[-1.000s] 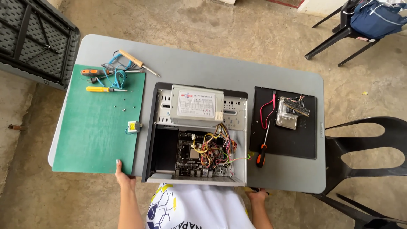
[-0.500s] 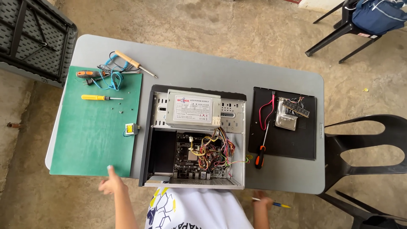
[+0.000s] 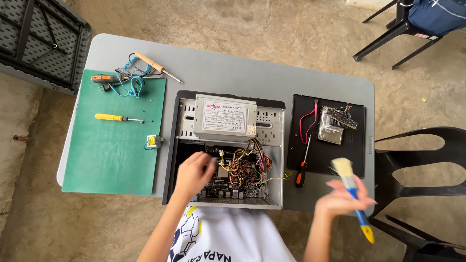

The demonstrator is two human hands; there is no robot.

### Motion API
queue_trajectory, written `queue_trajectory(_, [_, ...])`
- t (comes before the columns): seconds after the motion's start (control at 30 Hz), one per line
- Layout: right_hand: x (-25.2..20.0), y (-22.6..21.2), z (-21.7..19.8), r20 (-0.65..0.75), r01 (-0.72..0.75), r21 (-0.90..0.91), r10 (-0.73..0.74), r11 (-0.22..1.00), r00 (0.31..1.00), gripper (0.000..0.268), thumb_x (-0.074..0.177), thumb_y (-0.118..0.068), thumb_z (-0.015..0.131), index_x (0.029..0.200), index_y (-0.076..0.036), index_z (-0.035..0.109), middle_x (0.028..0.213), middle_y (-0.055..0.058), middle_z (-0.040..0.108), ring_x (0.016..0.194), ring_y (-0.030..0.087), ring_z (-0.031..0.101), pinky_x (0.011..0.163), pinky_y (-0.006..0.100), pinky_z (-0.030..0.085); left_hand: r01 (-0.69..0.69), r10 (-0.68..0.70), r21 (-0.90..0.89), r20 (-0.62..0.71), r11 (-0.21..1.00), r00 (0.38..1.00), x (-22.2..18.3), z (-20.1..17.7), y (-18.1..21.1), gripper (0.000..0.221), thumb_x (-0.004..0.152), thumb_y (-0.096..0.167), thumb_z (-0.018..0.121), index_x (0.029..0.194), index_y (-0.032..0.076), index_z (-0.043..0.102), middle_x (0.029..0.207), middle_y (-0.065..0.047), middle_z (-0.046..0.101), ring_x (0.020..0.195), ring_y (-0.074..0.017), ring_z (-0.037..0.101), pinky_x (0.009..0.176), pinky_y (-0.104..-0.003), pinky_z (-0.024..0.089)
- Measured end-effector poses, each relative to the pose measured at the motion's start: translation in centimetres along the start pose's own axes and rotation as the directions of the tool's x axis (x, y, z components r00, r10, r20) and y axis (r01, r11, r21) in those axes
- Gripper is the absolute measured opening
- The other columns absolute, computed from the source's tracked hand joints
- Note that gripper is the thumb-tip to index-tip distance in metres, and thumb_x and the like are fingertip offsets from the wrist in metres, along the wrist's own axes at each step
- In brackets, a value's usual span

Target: Cleaning a computer power supply unit and the interior of a computer case using a brush.

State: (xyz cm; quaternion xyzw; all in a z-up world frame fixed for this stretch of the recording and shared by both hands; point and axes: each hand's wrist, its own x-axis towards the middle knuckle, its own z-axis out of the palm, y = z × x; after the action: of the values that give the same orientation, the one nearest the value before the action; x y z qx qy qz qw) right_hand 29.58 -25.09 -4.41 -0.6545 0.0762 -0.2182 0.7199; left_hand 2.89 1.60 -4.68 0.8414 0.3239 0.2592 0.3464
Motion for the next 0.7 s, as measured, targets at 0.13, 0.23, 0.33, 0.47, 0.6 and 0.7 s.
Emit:
queue_trajectory(0.13, [-5.6, 4.0, 1.6, 0.473, -0.14, -0.1, 0.171, 0.985, 0.864, 0.06, 0.103, -0.049, 0.023, 0.114, -0.006, 0.063, 0.063, 0.023, 0.06, 0.053, 0.031, 0.064, 0.055, 0.031, 0.047, 0.184, -0.241, 0.158, 0.52, 0.97, 0.82, 0.5, 2.6, 0.2, 0.05, 0.087, 0.031, 0.063, 0.127, 0.004, 0.05, 0.11, -0.019, 0.058, 0.104, -0.0364, 0.062, 0.083, -0.044, 0.054])
queue_trajectory(0.23, [-10.4, 1.5, 3.5, 0.625, -0.073, -0.104, 0.122, 0.992, 0.771, 0.029, 0.102, -0.019, 0.043, 0.113, 0.002, 0.061, 0.075, 0.025, 0.064, 0.063, 0.027, 0.067, 0.055, 0.032, 0.057, 0.092, -0.162, 0.163, 0.488, 0.982, 0.858, 0.8, 3.3, 2.6, 0.075, 0.079, 0.041, 0.075, 0.133, 0.004, 0.041, 0.127, -0.027, 0.045, 0.114, -0.0456, 0.056, 0.087, -0.051, 0.056])
queue_trajectory(0.33, [-12.8, -0.3, 3.8, 0.744, -0.037, -0.123, 0.117, 0.992, 0.658, 0.022, 0.096, -0.009, 0.05, 0.109, 0.002, 0.064, 0.074, 0.021, 0.065, 0.061, 0.022, 0.064, 0.059, 0.03, 0.056, -0.044, -0.083, 0.235, 0.507, 0.971, 0.858, 0.8, 5.1, 3.3, 0.072, 0.078, 0.036, 0.077, 0.132, 0.001, 0.046, 0.133, -0.029, 0.042, 0.119, -0.0455, 0.052, 0.092, -0.05, 0.053])
queue_trajectory(0.47, [-14.0, -1.5, 3.8, 0.791, -0.003, -0.108, 0.087, 0.994, 0.605, 0.021, 0.093, -0.005, 0.054, 0.11, 0.002, 0.063, 0.071, 0.018, 0.064, 0.057, 0.018, 0.062, 0.057, 0.029, 0.055, -0.216, 0.061, 0.299, 0.453, 0.929, 0.89, -1.9, 12.1, -3.0, 0.03, 0.091, 0.021, 0.058, 0.113, 0.001, 0.06, 0.115, -0.019, 0.061, 0.117, -0.0324, 0.057, 0.098, -0.04, 0.045])
queue_trajectory(0.6, [-14.2, -0.7, 2.4, 0.814, 0.037, -0.093, 0.055, 0.995, 0.579, 0.021, 0.093, -0.01, 0.053, 0.11, 0.0, 0.062, 0.077, 0.014, 0.064, 0.06, 0.016, 0.063, 0.06, 0.028, 0.057, -0.075, 0.081, -0.03, 0.395, 0.997, 0.915, -1.7, 9.5, -1.3, 0.024, 0.098, 0.021, 0.051, 0.08, 0.005, 0.054, 0.068, -0.008, 0.058, 0.066, -0.0243, 0.053, 0.068, -0.037, 0.041])
queue_trajectory(0.7, [-14.2, 0.7, 1.4, 0.822, 0.082, -0.067, 0.009, 0.994, 0.569, 0.022, 0.095, -0.015, 0.05, 0.109, -0.001, 0.061, 0.086, 0.012, 0.065, 0.063, 0.015, 0.064, 0.061, 0.026, 0.058, 0.099, 0.007, -0.279, 0.354, 0.955, 0.935, -1.2, 7.4, -0.2, 0.041, 0.098, 0.024, 0.054, 0.063, 0.008, 0.038, 0.052, -0.002, 0.039, 0.046, -0.0177, 0.03, 0.046, -0.035, 0.027])
